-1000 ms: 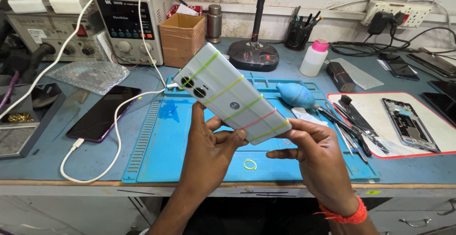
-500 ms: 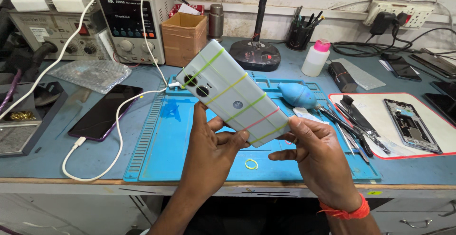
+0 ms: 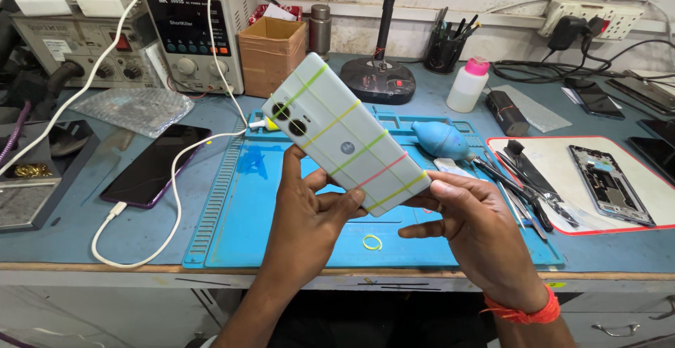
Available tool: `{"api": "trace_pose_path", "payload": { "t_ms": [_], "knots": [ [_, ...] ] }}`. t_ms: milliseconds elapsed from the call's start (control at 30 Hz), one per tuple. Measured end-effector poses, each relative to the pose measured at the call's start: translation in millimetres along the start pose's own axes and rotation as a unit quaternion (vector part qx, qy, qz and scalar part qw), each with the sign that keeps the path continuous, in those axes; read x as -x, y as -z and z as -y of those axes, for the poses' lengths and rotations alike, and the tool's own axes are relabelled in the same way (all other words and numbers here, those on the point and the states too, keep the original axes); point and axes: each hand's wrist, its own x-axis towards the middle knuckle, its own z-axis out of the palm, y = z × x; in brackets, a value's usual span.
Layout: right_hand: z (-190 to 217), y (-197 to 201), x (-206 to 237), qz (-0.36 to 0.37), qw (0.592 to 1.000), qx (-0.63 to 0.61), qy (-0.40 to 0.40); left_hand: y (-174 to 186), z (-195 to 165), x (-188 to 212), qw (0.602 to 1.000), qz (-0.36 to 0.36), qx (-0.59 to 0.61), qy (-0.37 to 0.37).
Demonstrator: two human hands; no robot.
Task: The person holds a white smartphone wrapped with rubber bands and turns it while pressing on its back, then sets it aside and wipes the work mat. They then pick up a purple smartphone, detach its back cover, hold the cover and body apart, and use a black marker-like tool on the exposed internal frame.
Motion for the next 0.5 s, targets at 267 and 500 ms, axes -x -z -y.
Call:
{"api": "trace_pose_path", "payload": {
  "t_ms": [267,500],
  "knots": [
    [-4.6,0.5,-3.4,-0.002,1.0,-0.02,0.005,-5.2,1.3,5.0,0.999,-0.008,-0.035,-0.029],
    [-6.0,2.6,-2.7,0.018,0.999,-0.025,0.013,-5.5,0.6,4.3,0.998,-0.001,-0.035,-0.042]
  ]
}}
